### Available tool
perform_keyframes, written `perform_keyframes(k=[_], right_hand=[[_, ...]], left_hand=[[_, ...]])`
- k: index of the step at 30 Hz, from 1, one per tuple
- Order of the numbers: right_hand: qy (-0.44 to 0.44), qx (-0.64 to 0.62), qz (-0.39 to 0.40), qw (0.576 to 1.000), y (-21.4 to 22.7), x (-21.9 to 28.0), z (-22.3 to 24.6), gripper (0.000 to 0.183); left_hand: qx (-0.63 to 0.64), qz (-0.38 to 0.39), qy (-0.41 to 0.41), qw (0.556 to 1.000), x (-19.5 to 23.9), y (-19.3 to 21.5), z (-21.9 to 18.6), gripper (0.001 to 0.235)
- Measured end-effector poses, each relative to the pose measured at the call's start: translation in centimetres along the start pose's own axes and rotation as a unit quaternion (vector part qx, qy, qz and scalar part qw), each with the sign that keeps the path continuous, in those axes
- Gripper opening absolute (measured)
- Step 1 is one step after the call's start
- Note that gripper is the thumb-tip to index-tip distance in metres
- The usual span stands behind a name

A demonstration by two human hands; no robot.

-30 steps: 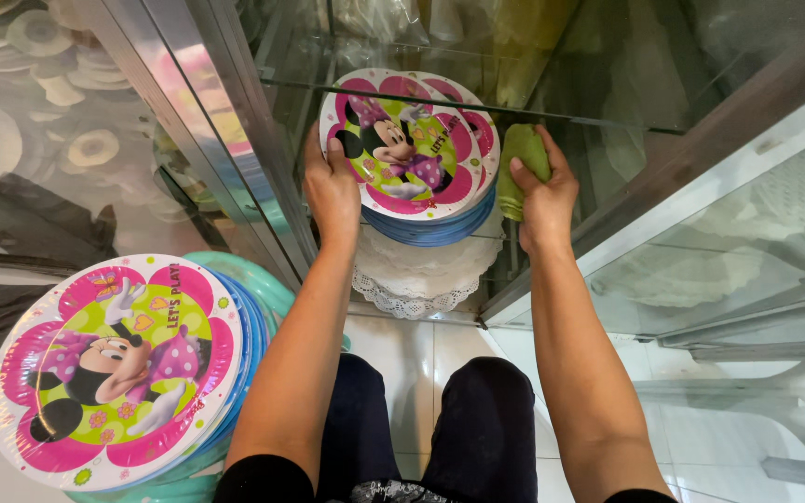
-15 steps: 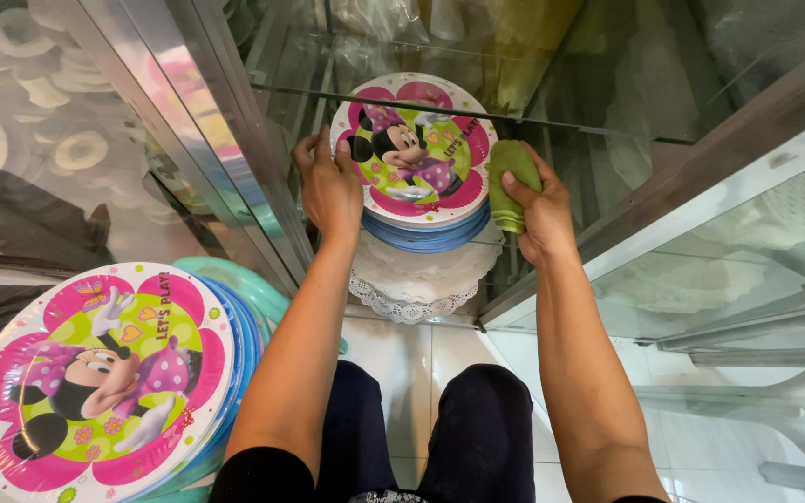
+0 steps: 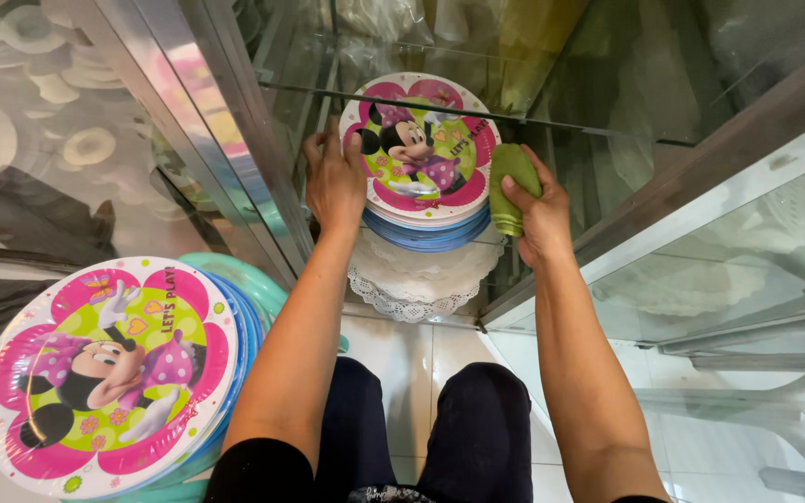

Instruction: The person wipes a stack of paper plates with a green cloth. They pick up each plate, wipe the surface, and place it on a glass shelf. The person repeats this process for multiple plates.

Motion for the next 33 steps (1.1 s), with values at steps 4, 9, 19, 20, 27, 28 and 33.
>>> perform_keyframes(k=[4,9,19,20,27,28,33], right_hand=[[0.012,-0.004,-0.025,1.0,0.4,0.5,-0.1,0.056],[0.068,-0.007,-0.069,0.995,-0.1,3.1,1.0,0.057],[0.048,-0.035,0.061,0.996,-9.4,12.7,4.9,0.06],[0.032,-0.046,0.075,0.996,-10.7,13.8,5.2,0.061],[-0.07,-0.055,0.205,0.975,-17.9,19.3,4.3,0.067],[-0.071,-0.055,0.207,0.974,-18.5,19.8,4.3,0.067],[-0.088,0.008,0.321,0.943,-21.6,22.3,3.4,0.064]], left_hand=[[0.029,0.0,-0.016,0.999,2.2,2.8,-1.9,0.052],[-0.007,0.049,-0.041,0.998,5.7,5.5,-2.6,0.053],[-0.084,-0.042,-0.214,0.972,13.1,20.1,-0.3,0.044],[-0.122,-0.071,-0.219,0.966,13.2,21.9,0.6,0.043],[-0.3,-0.157,-0.125,0.933,13.4,32.1,7.9,0.044],[-0.301,-0.157,-0.123,0.932,13.4,32.6,9.1,0.044],[-0.369,-0.16,-0.013,0.915,13.1,34.4,15.2,0.052]])
Point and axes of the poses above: each hand's wrist, its own x-axis away from the middle knuckle, its own y-axis out of the back of the hand, z = x × y, the point moved 3 cm from there along -x, towards the middle knuckle, and after that the axes turned 1 degree about z, right-handed, at the moved point
